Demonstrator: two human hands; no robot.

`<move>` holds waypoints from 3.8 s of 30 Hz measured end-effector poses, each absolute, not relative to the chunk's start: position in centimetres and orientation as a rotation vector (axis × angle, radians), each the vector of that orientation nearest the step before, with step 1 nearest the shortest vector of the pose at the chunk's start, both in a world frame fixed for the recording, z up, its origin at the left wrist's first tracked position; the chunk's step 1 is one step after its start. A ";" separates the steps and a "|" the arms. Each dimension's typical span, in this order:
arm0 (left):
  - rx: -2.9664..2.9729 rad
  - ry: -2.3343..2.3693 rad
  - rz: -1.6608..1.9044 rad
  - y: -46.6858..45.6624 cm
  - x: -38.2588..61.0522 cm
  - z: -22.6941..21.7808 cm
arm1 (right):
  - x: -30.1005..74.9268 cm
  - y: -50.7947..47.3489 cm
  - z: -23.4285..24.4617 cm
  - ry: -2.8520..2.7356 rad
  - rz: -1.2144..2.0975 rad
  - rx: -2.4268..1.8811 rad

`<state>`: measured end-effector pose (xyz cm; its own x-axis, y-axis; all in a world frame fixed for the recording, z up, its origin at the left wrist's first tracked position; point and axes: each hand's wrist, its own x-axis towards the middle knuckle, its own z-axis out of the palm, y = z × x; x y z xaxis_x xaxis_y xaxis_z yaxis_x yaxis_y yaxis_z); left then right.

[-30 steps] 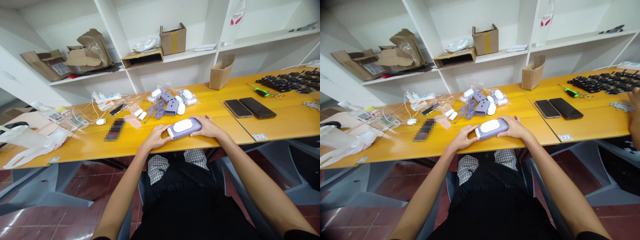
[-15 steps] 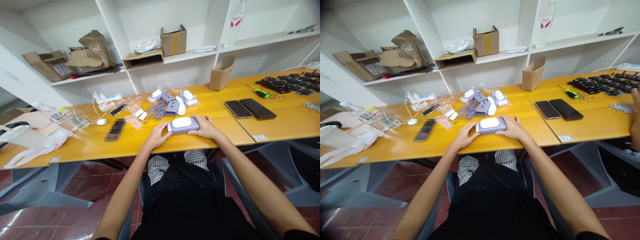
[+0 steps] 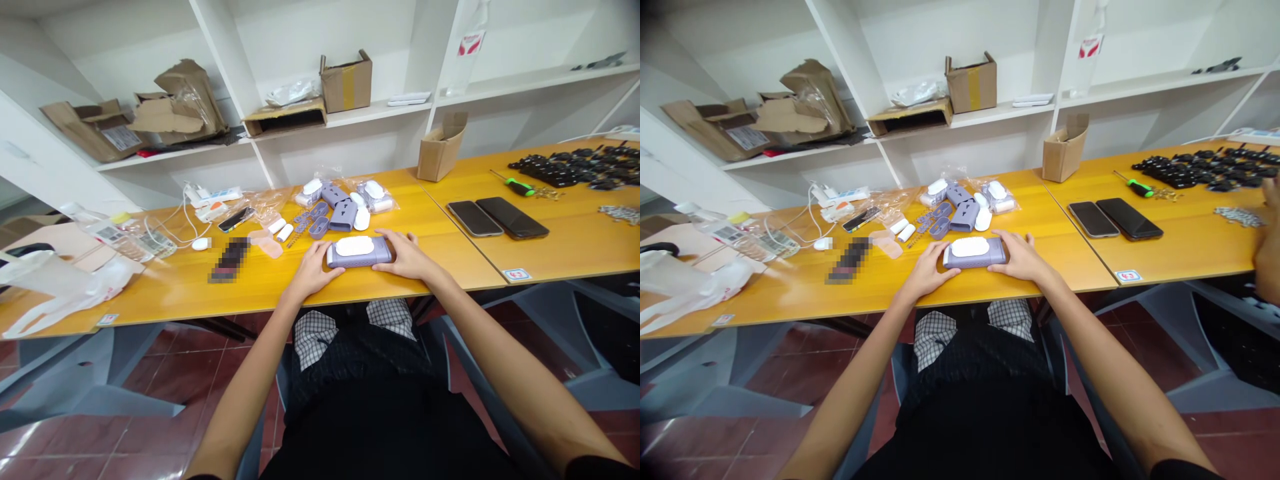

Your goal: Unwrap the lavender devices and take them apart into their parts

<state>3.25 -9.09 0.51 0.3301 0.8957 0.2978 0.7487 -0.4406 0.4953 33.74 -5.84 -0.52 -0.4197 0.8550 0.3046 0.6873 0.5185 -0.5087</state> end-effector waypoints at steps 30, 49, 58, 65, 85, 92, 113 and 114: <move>2.226 1.553 0.785 -8.7 2.8 0.9 | 33.6 -5.6 -0.8 -2.172 0.223 -0.930; 2.183 1.591 0.815 -9.1 3.0 0.9 | 33.0 -5.3 -1.4 -2.151 0.360 -1.024; 2.247 1.462 0.762 -9.2 2.6 1.0 | 32.9 -5.4 -1.0 -2.205 0.427 -1.008; 2.233 1.429 0.652 -9.5 2.4 1.6 | 33.0 -4.9 -1.4 -2.251 0.437 -0.969; 2.220 1.500 0.805 -9.7 3.0 1.5 | 32.9 -4.6 -1.6 -2.224 0.440 -0.981; 2.178 1.497 0.826 -9.6 3.1 1.5 | 32.9 -4.4 -1.8 -2.232 0.443 -0.978; 2.212 1.504 0.813 -9.7 3.1 1.2 | 32.9 -4.5 -1.4 -2.220 0.449 -0.990; 2.214 1.508 0.812 -9.7 3.1 1.2 | 32.9 -4.5 -1.4 -2.221 0.449 -0.988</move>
<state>3.08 -9.68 1.16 0.2734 0.9248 0.2645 0.7300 -0.3786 0.5690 32.93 -4.54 -1.44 -0.4991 0.7534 0.4280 0.5283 0.6561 -0.5389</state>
